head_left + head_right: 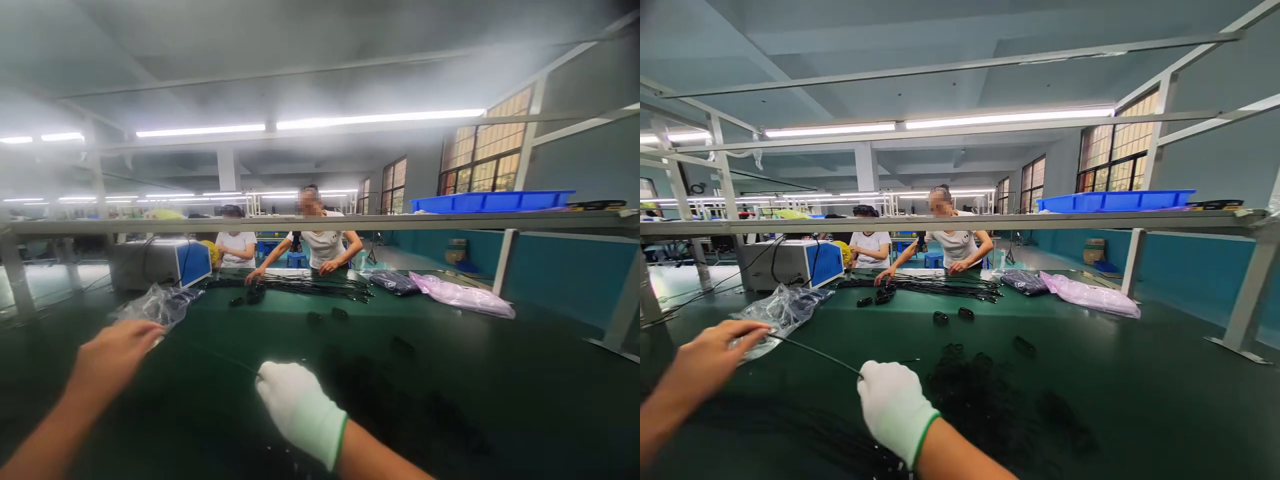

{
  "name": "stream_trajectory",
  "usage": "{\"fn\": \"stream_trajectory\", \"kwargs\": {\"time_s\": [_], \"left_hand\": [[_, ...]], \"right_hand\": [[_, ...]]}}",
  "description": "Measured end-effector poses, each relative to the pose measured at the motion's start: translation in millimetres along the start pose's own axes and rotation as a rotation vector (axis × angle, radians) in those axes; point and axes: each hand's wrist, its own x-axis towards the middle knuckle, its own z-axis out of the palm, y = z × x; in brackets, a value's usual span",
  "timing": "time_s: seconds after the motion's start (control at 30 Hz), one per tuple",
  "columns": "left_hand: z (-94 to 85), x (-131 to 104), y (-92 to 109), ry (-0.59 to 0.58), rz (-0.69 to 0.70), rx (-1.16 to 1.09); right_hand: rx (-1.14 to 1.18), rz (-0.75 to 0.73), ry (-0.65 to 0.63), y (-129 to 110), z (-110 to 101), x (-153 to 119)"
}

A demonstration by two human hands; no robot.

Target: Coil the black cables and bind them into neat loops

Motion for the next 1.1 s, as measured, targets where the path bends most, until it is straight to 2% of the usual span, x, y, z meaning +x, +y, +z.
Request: {"fn": "stream_trajectory", "kwargs": {"time_s": [0.07,0.1,0.13,0.17,0.2,0.23,0.3,0.4,0.5,0.63,0.7,0.8,0.9,1.0,1.07,1.1], "left_hand": [[15.3,-26.1,35.9,-0.015,0.119,-0.001],[20.5,-42.7,59.8,-0.059,0.267,-0.062],[23.6,-59.6,84.5,-0.148,0.384,-0.153],[24.4,-75.2,107.8,-0.309,0.476,-0.252],[23.1,-88.3,127.7,-0.467,0.499,-0.333],[20.1,-98.3,143.2,-0.549,0.478,-0.390],[11.3,-109.1,160.7,-0.670,0.410,-0.434],[-0.8,-111.3,166.2,-0.815,0.379,-0.420],[-3.9,-110.4,168.8,-0.904,0.404,-0.492],[4.1,-108.0,176.8,-0.925,0.461,-0.577],[10.4,-104.5,181.2,-0.899,0.492,-0.604],[26.4,-100.2,185.1,-0.837,0.543,-0.648],[57.0,-104.9,179.7,-0.864,0.536,-0.627],[91.5,-121.7,164.4,-0.837,0.482,-0.510],[103.5,-137.8,155.0,-0.762,0.493,-0.426],[103.9,-146.9,152.2,-0.703,0.533,-0.387]], "right_hand": [[0.160,0.031,-0.188,11.3,-13.9,-15.0],[0.238,0.046,-0.288,16.8,-18.0,-21.1],[0.331,0.061,-0.398,22.6,-19.8,-26.5],[0.455,0.075,-0.510,29.4,-19.0,-31.3],[0.608,0.080,-0.603,37.2,-15.7,-35.9],[0.773,0.083,-0.666,46.0,-10.0,-40.2],[1.073,0.130,-0.709,65.9,6.9,-48.2],[1.277,0.221,-0.671,92.4,36.0,-58.2],[1.455,0.171,-0.751,104.4,51.9,-63.9],[1.481,0.033,-0.896,103.3,46.3,-64.2],[1.382,0.041,-0.857,102.6,41.8,-62.8],[1.284,0.079,-0.694,106.3,40.5,-61.8],[1.439,-0.035,-0.625,112.6,35.5,-65.6],[1.681,-0.272,-0.540,115.5,13.1,-72.6],[1.808,-0.346,-0.467,115.9,-7.9,-75.8],[1.843,-0.339,-0.418,116.3,-18.0,-76.3]]}}
